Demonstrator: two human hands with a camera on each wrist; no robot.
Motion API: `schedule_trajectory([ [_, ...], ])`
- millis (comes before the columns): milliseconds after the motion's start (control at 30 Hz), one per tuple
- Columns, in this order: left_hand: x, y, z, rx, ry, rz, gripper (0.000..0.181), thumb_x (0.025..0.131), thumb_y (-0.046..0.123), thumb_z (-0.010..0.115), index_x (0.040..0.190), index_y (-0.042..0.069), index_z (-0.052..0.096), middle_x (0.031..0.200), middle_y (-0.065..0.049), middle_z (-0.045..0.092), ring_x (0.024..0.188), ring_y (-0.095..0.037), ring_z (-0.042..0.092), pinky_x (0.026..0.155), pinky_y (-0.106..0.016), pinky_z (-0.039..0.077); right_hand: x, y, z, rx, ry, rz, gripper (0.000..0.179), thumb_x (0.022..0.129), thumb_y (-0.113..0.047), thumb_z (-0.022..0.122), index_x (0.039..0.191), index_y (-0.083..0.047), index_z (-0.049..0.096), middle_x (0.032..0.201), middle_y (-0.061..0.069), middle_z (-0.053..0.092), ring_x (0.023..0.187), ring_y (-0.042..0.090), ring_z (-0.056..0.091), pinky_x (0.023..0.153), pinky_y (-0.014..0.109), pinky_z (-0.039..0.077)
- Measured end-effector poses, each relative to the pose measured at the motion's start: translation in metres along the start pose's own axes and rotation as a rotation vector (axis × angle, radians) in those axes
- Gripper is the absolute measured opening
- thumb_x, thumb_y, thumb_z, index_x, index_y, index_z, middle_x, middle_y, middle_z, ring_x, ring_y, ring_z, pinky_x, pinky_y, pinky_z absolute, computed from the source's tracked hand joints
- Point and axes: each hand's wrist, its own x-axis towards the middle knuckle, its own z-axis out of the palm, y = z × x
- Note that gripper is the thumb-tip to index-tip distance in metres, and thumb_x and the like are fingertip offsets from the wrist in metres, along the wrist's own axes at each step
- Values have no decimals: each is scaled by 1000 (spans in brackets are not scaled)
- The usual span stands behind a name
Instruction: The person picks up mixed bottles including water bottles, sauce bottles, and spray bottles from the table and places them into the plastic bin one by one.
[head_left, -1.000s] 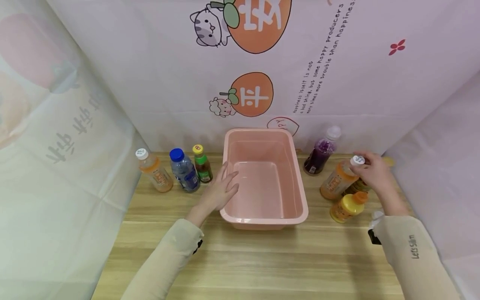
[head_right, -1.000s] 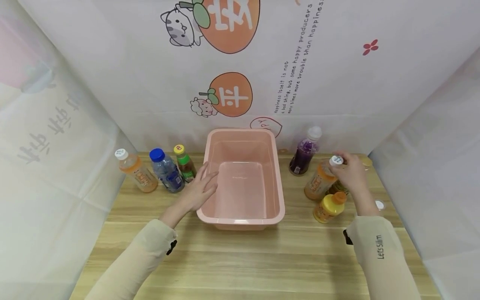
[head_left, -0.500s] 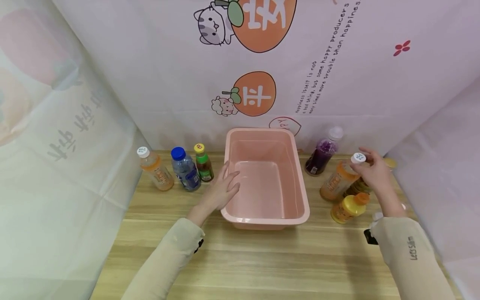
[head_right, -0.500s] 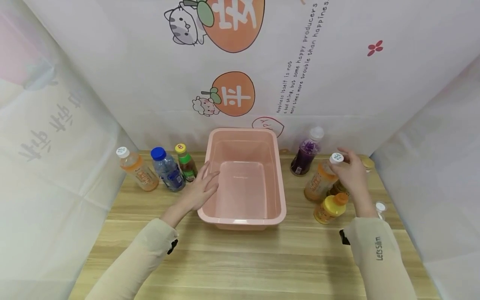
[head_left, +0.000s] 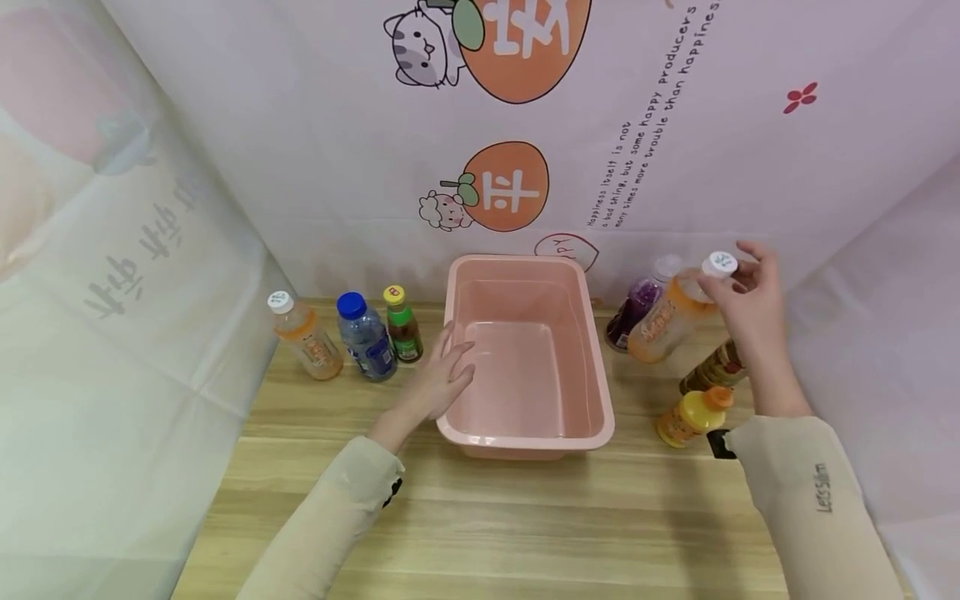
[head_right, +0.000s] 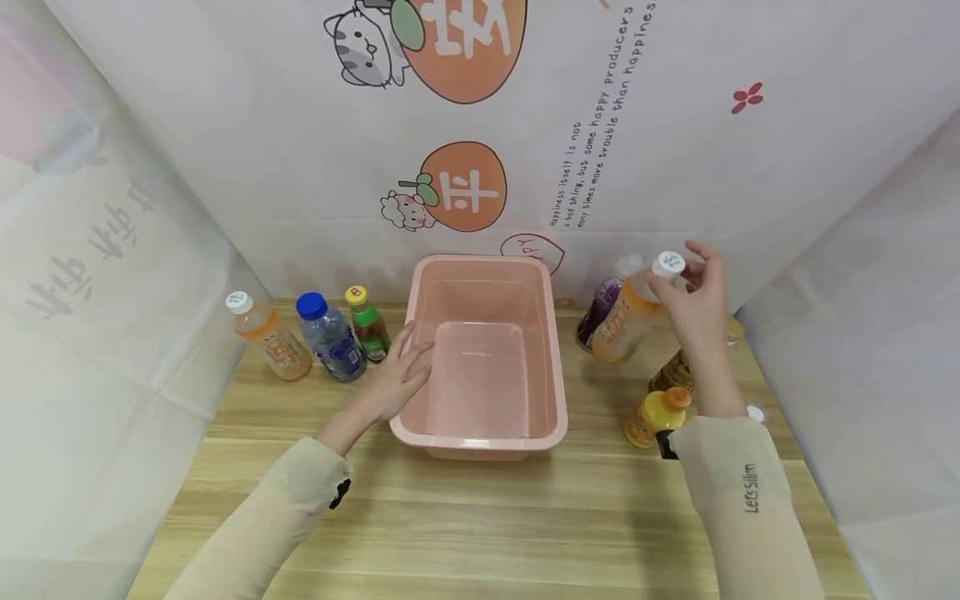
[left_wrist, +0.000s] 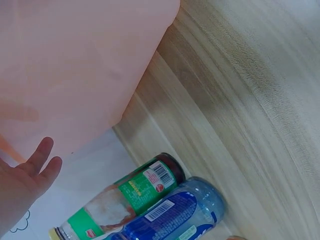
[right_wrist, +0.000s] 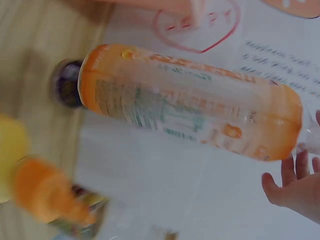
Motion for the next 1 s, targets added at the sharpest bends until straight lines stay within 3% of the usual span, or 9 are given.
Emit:
schedule_trajectory([
  [67,0,0,-1,-6,2,2,53,99,45,37,146,22,39,163,-1,-3,135,-45,38,100,-64,40,1,-13,5,96,45,-32,59,89,-20,65,141,-27,37,104,-19,45,99,-4,45,105,22,36],
  [200,0,0,-3,2,4,11,52,99,45,36,145,21,40,163,-3,-2,135,-45,38,100,-63,41,5,-38,18,335,128,-140,48,85,-6,65,129,-17,51,104,-11,52,97,3,50,88,14,41],
  [267,0,0,-5,8,7,16,52,99,44,37,145,20,40,163,-4,-1,134,-46,39,100,-62,41,7,-50,24,386,148,-194,45,83,-2,65,125,-13,55,104,-9,55,97,5,51,85,15,42],
  [367,0,0,-6,10,12,20,50,99,43,38,144,20,42,163,-5,0,133,-46,41,101,-62,40,9,-69,32,346,147,-247,44,83,-2,64,126,-10,56,105,-10,56,99,4,52,91,18,42],
  [567,0,1,-8,0,14,20,48,99,42,38,141,19,46,163,-4,0,133,-46,40,102,-61,40,10,-107,53,341,38,-269,47,85,-1,63,129,-11,53,111,-8,57,103,7,54,103,28,43],
  [700,0,1,-7,-11,18,23,47,99,41,38,139,18,48,163,-4,-1,134,-45,40,101,-62,40,10,-123,73,284,-27,-289,47,86,-5,64,131,-12,51,112,-7,56,106,8,54,105,31,44],
  [867,-1,0,-4,-14,9,15,46,99,41,37,138,19,49,163,-1,-2,131,-45,43,97,-60,45,14,-125,105,198,-79,-314,45,86,-8,64,129,-7,51,109,-5,56,102,6,52,99,28,45],
  [1000,-2,-1,-1,-18,19,27,42,100,39,38,135,20,52,163,-2,0,124,-44,51,94,-56,48,16,-116,132,145,-138,-281,44,85,-9,66,126,-4,51,117,7,58,106,13,53,100,31,43],
])
